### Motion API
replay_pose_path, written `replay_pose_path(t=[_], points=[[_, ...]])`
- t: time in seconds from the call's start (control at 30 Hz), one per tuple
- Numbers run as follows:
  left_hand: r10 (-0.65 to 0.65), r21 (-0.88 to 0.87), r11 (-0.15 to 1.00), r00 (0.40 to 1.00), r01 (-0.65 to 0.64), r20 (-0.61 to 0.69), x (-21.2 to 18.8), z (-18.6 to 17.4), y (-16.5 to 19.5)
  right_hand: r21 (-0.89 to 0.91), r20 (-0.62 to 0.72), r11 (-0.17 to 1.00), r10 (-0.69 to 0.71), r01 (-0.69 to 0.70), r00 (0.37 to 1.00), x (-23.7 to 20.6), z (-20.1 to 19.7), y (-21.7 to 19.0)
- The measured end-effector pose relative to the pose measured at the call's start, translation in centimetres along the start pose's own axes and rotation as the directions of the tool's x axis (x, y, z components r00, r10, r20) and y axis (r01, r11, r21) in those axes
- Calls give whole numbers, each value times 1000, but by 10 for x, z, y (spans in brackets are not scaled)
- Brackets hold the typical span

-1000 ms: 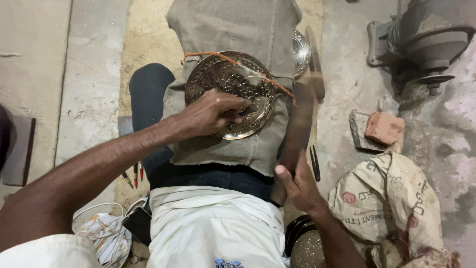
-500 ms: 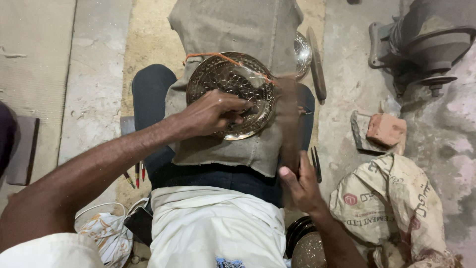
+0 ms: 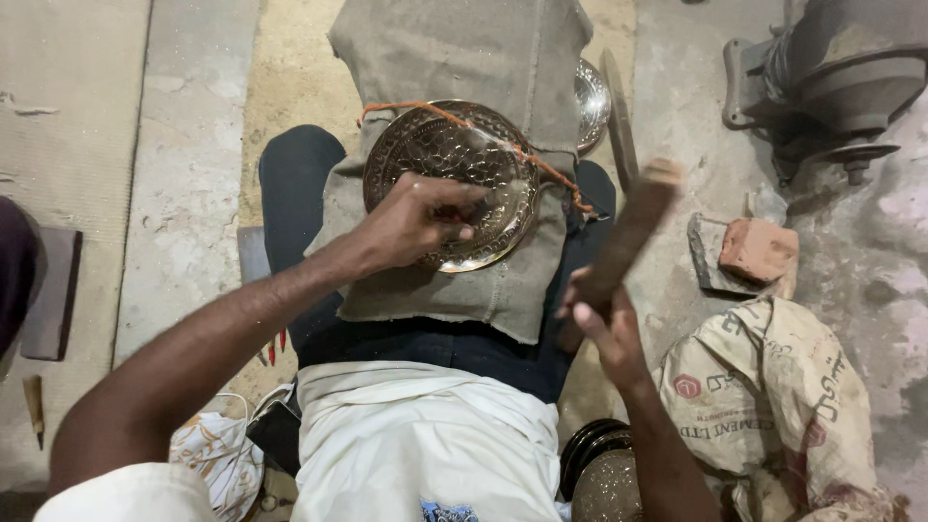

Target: The person sits on the floor with an ornate brass plate resting on a sandbag on their lap. They hold a metal punch against the plate's decorative pattern with one hand and repeatedly strike the punch with a wooden mallet held in the other hand, repositioning the punch across the patterned surface to work the design.

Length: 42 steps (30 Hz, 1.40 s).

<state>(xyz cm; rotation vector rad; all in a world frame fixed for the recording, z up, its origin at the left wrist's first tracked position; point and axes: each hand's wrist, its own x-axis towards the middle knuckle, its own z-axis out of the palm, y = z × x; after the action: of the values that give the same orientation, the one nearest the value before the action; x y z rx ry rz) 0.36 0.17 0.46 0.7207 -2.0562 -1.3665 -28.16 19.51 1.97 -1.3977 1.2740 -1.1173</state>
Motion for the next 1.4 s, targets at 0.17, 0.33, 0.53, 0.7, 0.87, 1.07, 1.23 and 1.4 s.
replay_pose_path(t=[0.17,0.33,0.53,0.7,0.87,1.07,1.23,1.4], points=[[83,151,985,996,-88,41,-2,-1,7,-408,-261,889,104,-207,960,21,-17,11],[88,138,986,995,-93,42,-1,-4,15,-468,-276,875,-15,-121,961,37,-27,11],[80,157,984,995,-89,60,3,-8,22,-642,-178,750,55,-158,982,38,-27,4],[41,161,985,995,-55,89,2,-9,24,-688,-119,724,-35,-57,992,31,-23,11],[-24,102,995,1000,23,11,-3,-1,19,-822,-77,565,18,-74,997,32,-29,8],[-25,27,999,986,30,-162,-17,11,10,-810,-64,583,25,-66,998,64,-37,-6],[16,86,996,977,3,-212,-18,15,8,-551,-47,834,1,-27,999,98,-34,-15],[-23,111,993,975,48,-222,-18,15,10,-823,64,565,0,53,998,117,-30,-34]])
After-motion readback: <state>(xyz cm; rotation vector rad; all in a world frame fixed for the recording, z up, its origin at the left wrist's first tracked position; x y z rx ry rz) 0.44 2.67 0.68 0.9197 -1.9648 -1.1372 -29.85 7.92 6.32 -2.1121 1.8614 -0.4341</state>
